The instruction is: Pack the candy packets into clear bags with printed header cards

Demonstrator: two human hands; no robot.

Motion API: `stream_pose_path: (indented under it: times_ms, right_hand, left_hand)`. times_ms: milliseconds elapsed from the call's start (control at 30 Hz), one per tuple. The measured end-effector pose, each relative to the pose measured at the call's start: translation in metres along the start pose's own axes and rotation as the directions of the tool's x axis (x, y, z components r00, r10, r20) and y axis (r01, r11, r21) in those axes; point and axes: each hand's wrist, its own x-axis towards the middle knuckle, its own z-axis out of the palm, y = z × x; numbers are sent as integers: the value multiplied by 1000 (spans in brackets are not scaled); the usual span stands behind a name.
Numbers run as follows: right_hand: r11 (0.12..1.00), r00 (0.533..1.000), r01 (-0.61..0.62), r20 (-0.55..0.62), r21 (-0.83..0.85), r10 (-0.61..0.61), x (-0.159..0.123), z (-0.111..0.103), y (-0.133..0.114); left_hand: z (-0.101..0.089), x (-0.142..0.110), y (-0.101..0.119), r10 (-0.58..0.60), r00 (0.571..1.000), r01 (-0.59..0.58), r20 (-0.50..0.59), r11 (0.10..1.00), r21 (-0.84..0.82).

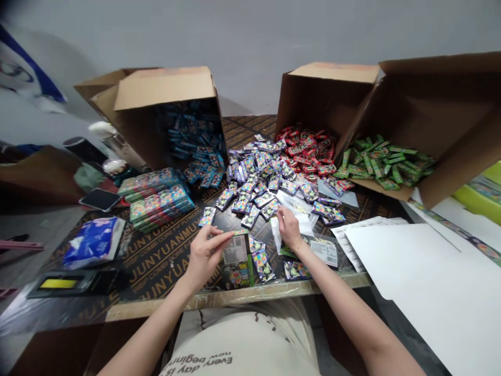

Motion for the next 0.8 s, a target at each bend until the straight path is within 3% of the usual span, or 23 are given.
stream_pose_path:
  times_ms: [67,133,233,300,433,600,800]
  right_hand:
    - [996,1000,-10,-26,86,13,12,-16,-36]
    - [938,994,-16,105,345,-21,23,-33,-75]
    - [855,899,-49,396,516,-187,35,-48,-121]
    - [843,831,-98,510,528,-223,39,-47,-135]
    - [847,780,-148,587,510,-217,41,-32,-131]
    - [850,760,-189,621,492,-191,35,-17,-124]
    - [835,893,-198,446,514,-62,25,-5,-117]
  left_hand:
    - [1,0,0,-32,999,32,-37,999,-26]
    - [1,0,1,-50,995,45,-83,997,-62]
    - [-2,2,2,-39,994,30,-105,995,-91]
    - [-5,3,3,-25,997,18,-70,996,-92]
    - [-9,4,6,-9,999,5,-42,996,-90]
    - [1,2,3,-9,991,5,-135,999,-35]
    - [4,1,-2,80,995,-67,-57,976,207]
